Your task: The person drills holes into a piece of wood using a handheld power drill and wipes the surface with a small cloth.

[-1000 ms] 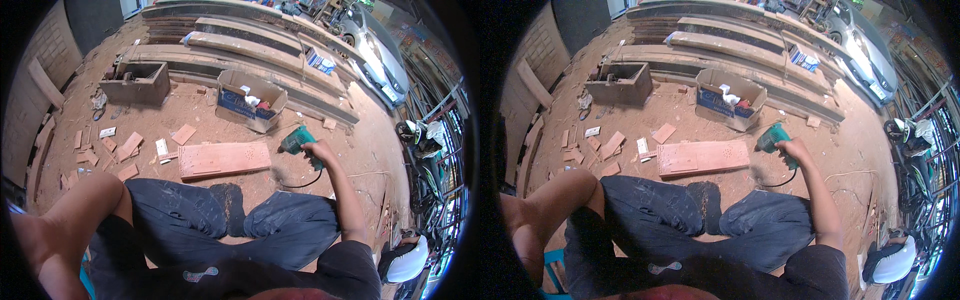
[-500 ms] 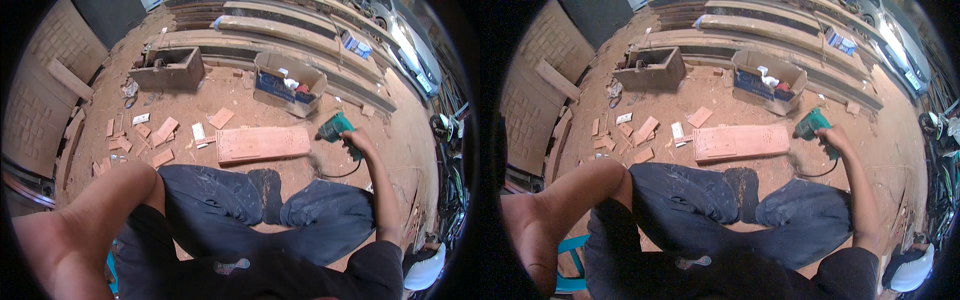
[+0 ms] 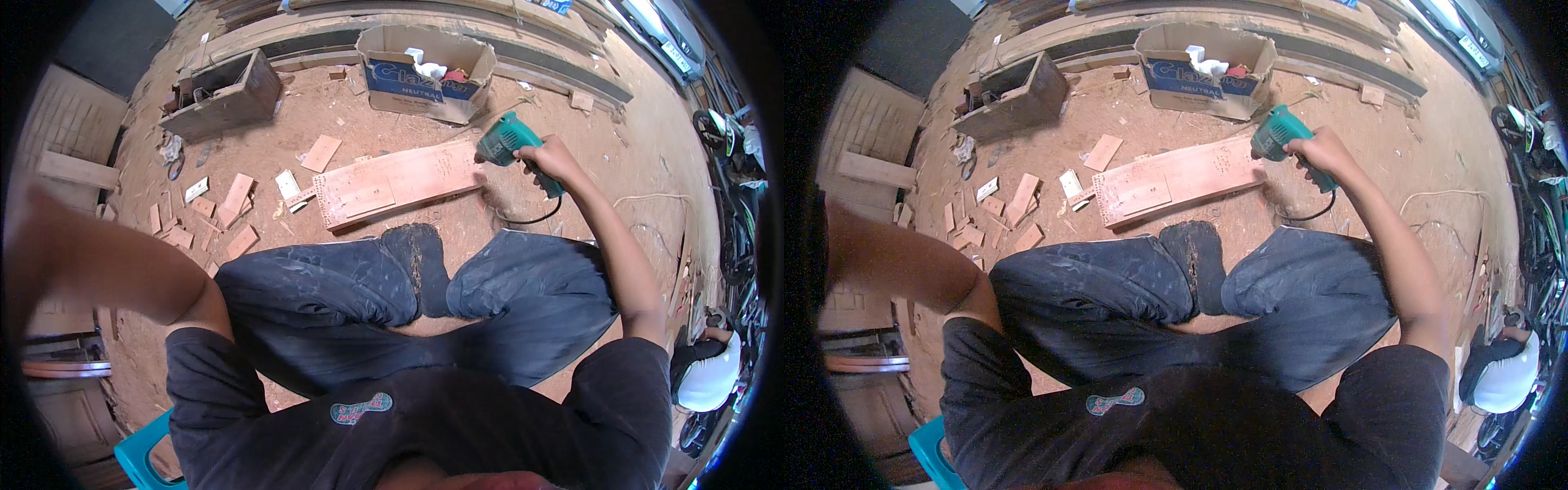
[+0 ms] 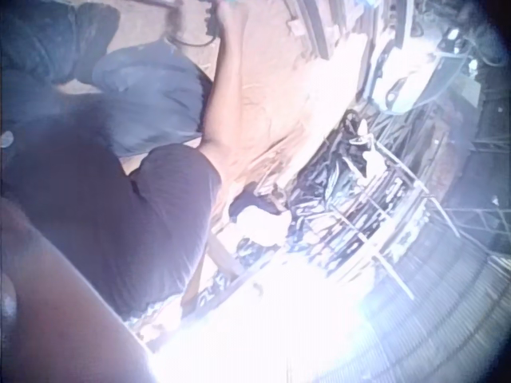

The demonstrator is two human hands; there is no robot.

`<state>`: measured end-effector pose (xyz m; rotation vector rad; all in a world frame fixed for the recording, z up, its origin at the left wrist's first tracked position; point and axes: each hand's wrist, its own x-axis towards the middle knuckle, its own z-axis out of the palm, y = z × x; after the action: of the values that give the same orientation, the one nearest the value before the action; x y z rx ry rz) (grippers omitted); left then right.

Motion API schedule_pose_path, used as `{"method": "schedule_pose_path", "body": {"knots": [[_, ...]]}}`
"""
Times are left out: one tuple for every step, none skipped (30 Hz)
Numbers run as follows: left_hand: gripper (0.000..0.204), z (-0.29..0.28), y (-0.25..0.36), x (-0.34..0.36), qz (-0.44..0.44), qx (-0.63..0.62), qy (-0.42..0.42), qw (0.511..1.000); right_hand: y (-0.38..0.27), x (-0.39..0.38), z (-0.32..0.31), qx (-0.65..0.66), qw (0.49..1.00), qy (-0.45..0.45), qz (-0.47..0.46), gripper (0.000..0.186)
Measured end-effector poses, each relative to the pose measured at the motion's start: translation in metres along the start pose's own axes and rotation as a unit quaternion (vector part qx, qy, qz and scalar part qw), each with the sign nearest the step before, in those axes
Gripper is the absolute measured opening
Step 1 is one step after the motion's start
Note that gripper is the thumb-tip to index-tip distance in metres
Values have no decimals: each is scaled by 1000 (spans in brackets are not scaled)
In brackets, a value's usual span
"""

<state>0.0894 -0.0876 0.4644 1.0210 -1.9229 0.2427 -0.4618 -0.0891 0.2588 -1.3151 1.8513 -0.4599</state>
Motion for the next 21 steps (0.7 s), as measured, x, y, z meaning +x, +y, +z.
{"method": "schedule_pose_path", "body": {"knots": [[23, 8, -22, 5, -40, 106, -20, 993, 0, 5, 4, 2, 1000, -7, -3, 32], [23, 20, -48, 8, -60, 303, -62, 949, -1, 8, 8, 0, 1000, -12, -6, 32], [23, 39, -66, 8, -55, 490, -115, 862, -2, 8, 10, -3, 1000, -15, -5, 33], [23, 71, -72, 9, -13, 577, -151, 803, -3, 7, 10, -7, 1000, -16, -2, 33], [23, 98, -64, 8, 37, 541, -157, 826, -3, 8, 12, -7, 1000, -20, -2, 33], [23, 147, -28, -6, 54, 336, -169, 925, 6, 9, 8, -14, 1000, -13, 8, 33], [24, 178, 13, -18, 54, 69, -196, 977, 8, 10, 8, -16, 1000, -13, 5, 33], [25, 215, 54, -30, 54, -149, -230, 960, 13, 11, 5, -20, 1000, -9, 9, 33], [32, 239, 34, -69, 63, -88, -329, 938, 8, 14, 8, -16, 1000, -18, 8, 33], [33, 256, 27, -102, 77, -95, -426, 897, 8, 16, 10, -15, 999, -24, 16, 33], [43, 268, 18, -137, 83, -42, -523, 847, 8, 18, 11, -15, 999, -31, 24, 33], [55, 278, 1, -177, 136, -2, -555, 820, 5, 19, 14, -18, 999, -38, 24, 32], [71, 290, -7, -204, 140, 38, -626, 766, 3, 19, 14, -22, 998, -42, 28, 32], [83, 296, -11, -229, 164, 63, -621, 764, 5, 19, 13, -26, 998, -44, 34, 32], [89, 301, -6, -244, 175, 96, -619, 760, 9, 19, 11, -33, 998, -43, 35, 33], [91, 303, -4, -257, 173, 109, -630, 749, 12, 19, 10, -39, 998, -43, 36, 33], [93, 303, -1, -265, 172, 123, -642, 737, 15, 19, 9, -45, 997, -43, 37, 33], [91, 299, -5, -278, 169, 116, -627, 752, 14, 20, 9, -47, 997, -46, 37, 34], [88, 303, -9, -287, 196, 136, -611, 755, 13, 20, 8, -48, 997, -50, 37, 34], [85, 306, -13, -290, 226, 159, -594, 756, 14, 21, 7, -47, 997, -52, 36, 35], [83, 308, -17, -293, 255, 182, -576, 755, 17, 24, 7, -45, 997, -58, 39, 35]]}}
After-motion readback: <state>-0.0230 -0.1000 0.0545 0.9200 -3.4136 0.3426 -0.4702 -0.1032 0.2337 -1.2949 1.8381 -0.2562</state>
